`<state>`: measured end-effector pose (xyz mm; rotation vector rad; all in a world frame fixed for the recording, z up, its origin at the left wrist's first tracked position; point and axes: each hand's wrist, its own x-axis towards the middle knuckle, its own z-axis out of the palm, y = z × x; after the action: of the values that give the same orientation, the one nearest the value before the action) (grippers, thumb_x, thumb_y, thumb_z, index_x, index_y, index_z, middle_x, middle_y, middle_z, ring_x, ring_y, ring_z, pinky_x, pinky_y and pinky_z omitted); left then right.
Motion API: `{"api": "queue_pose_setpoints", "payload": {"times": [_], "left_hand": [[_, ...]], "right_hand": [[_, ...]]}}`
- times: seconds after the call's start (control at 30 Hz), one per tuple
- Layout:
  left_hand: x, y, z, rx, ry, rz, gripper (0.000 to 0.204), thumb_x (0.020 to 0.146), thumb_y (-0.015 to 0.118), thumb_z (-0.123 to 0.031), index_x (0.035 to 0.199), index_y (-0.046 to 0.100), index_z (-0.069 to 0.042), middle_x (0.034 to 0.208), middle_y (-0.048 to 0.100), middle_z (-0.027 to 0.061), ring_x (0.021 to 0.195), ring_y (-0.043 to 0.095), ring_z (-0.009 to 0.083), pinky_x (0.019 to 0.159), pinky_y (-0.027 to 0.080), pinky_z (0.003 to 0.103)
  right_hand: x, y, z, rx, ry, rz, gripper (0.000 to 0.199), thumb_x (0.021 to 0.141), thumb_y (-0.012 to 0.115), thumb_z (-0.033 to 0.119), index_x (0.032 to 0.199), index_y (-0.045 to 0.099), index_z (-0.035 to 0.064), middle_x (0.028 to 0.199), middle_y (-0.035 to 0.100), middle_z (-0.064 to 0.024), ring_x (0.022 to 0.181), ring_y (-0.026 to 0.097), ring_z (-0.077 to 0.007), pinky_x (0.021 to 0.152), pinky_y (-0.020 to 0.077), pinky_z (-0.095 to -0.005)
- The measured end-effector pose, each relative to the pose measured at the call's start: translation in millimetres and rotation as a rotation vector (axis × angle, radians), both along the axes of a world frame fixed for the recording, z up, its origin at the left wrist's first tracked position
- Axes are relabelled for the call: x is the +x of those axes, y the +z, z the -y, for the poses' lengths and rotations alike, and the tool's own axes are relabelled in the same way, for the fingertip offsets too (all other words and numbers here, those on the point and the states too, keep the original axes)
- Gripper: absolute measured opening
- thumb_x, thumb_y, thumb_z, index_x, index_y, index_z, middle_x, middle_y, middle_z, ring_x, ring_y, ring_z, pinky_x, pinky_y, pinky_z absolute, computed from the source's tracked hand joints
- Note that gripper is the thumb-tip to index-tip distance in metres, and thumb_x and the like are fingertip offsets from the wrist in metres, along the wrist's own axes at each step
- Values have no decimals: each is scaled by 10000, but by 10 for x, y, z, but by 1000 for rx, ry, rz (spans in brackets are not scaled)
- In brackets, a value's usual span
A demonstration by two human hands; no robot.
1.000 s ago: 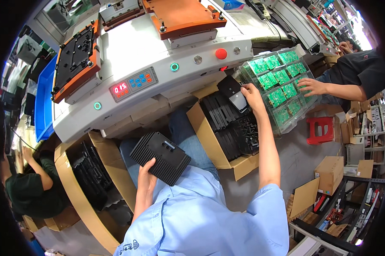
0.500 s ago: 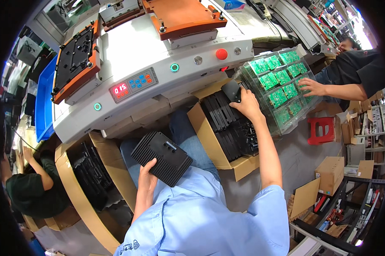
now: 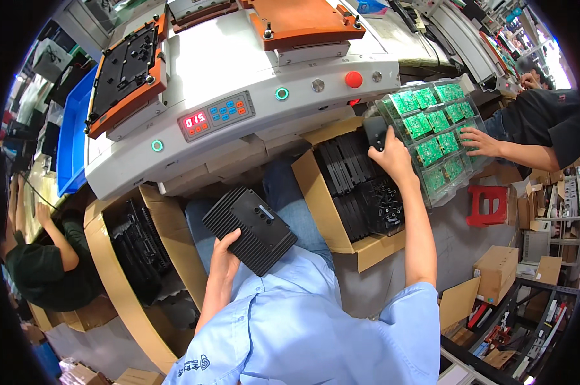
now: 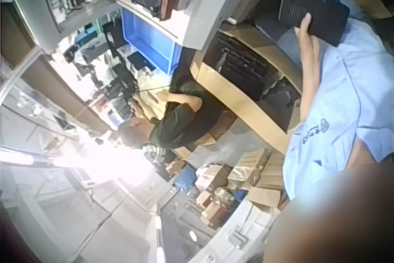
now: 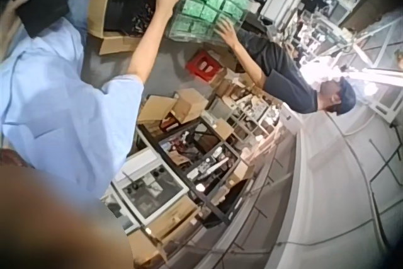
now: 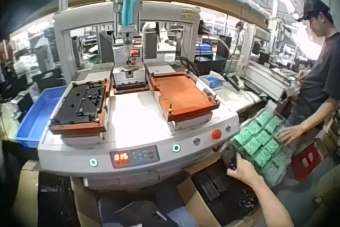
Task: Operating an industrial processing machine to handle, check, and sort electronic heatsink components on a manufacturing assembly line.
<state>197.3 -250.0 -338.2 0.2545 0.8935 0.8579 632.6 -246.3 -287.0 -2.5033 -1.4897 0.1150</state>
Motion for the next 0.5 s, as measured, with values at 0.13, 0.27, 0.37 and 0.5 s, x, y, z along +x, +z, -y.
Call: {"api": "queue_pose_setpoints", "payload": {"times": [0.13,0.27,0.37,0.5], "left_hand": [[-17,84,-48,13,-24,-27,344,856,624,-67,1180,525,-10,1063,634,104,931,651,216,823,554,336],[-24,136,-158,33,-39,-60,305,885,631,-143,1150,556,-13,1036,646,86,920,647,178,795,546,303],[-40,172,-224,69,-67,-86,305,900,628,-193,1135,568,-8,1022,648,80,911,642,162,789,534,293],[-42,227,-263,108,-105,-107,324,904,626,-225,1130,569,0,1022,646,79,900,640,159,792,528,297]], "right_hand": [[-7,176,61,174,-56,-216,742,775,692,283,1331,396,-111,943,674,-234,879,676,-293,779,507,-362],[50,180,141,214,-53,-264,715,784,699,263,1327,415,-105,908,687,-181,828,670,-216,760,504,-316],[-10,221,184,143,-53,-223,696,771,707,278,1304,458,-94,937,683,-188,845,666,-232,782,500,-325],[-2,201,176,40,-53,-242,675,774,703,268,1303,470,-81,982,679,-182,887,660,-229,795,498,-325]]}}
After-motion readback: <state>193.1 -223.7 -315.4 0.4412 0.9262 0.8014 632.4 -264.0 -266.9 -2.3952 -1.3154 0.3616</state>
